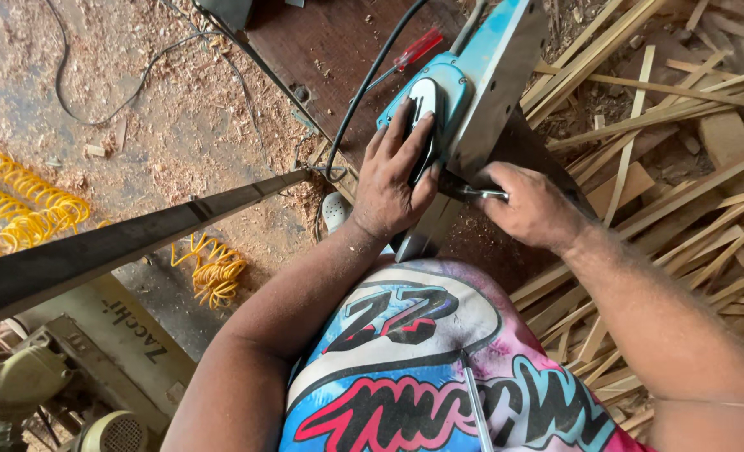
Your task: The person uses a T-handle hex key to tighten a screw on a blue electric planer. They hold the planer with their left hand and turn the key with their right hand, then set the tool down.
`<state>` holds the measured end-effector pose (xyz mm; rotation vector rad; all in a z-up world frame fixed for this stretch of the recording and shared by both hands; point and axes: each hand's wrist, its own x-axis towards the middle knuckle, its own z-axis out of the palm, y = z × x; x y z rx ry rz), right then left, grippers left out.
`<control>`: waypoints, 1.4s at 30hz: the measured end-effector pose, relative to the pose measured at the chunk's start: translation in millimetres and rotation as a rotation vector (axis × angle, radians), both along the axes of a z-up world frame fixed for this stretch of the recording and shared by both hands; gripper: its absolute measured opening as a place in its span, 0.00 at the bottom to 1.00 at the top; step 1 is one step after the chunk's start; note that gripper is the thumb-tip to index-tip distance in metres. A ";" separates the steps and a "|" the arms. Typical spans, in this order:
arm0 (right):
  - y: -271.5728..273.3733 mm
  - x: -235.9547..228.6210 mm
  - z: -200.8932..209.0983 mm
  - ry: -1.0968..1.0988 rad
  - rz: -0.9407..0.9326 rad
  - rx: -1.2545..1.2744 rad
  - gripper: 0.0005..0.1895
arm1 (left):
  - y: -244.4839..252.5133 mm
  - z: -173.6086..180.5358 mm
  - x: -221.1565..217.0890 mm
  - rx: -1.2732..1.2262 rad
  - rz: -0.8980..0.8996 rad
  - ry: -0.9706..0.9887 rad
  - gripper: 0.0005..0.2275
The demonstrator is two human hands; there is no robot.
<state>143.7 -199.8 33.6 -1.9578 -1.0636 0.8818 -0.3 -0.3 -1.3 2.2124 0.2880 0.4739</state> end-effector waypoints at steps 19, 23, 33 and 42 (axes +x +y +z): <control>17.2 -28.7 -7.2 -0.245 -0.355 -0.098 0.05 | 4.1 1.6 1.2 -0.016 -0.057 0.021 0.29; 18.7 -43.1 -15.0 -0.213 -0.520 -0.219 0.06 | 3.6 -1.7 5.1 -0.014 -0.032 0.029 0.29; 3.8 -20.3 26.6 -0.379 -0.192 -0.106 0.07 | 7.8 6.8 16.0 -0.077 0.017 0.066 0.31; 13.1 -1.7 5.5 -0.528 -0.024 0.160 0.10 | -4.8 10.5 20.2 -0.042 0.135 0.090 0.25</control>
